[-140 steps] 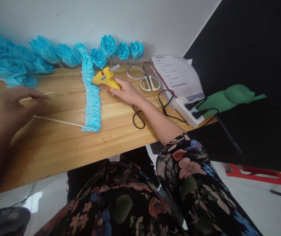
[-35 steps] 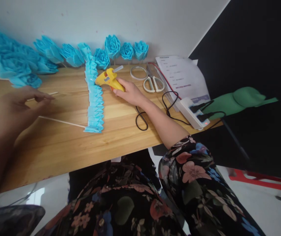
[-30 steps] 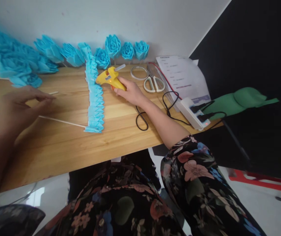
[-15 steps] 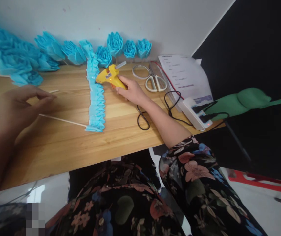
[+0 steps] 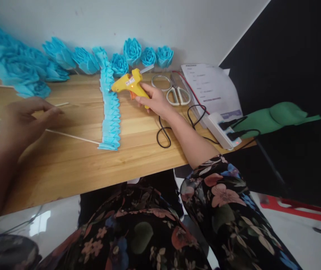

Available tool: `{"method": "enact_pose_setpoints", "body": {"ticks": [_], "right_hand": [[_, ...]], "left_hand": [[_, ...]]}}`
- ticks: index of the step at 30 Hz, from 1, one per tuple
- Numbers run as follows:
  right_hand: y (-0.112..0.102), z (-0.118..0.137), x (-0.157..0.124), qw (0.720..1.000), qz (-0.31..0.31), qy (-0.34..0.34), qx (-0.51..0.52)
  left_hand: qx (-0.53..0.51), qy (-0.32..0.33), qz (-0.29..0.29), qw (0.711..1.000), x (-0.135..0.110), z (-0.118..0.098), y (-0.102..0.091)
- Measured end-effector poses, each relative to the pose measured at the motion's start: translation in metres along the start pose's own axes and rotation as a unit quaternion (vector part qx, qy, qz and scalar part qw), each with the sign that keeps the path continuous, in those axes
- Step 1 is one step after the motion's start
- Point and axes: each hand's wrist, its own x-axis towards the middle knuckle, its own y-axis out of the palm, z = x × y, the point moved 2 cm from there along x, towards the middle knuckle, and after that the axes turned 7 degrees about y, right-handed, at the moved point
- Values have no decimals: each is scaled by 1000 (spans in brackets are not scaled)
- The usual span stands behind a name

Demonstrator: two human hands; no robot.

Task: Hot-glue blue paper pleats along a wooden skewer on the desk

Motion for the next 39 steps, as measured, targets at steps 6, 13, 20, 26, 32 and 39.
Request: {"method": "enact_pose_setpoints", "body": {"ticks": [6,13,20,26,32,39], "right_hand": [[-3,-3,0,1000,7,4,2],[-3,-7,2,999,9,-21,-43],[-2,-9,4,999,5,-19,-42],[-1,-15,8,999,3,-30,-36],[-2,-13,8,999,7,-19,-44],[-4,-8,4,998,12,5,-65]], "left_hand": [[10,19,3,1000,-1,2,0],[-13,64,20,998,1,-2,-2],[-12,59,34,998,0,-6,-5],[-19,100,37,994,0,-4,-4],[-34,136,41,989,0,-1,-4],[-40,138,61,988,0,-1,-3]]}}
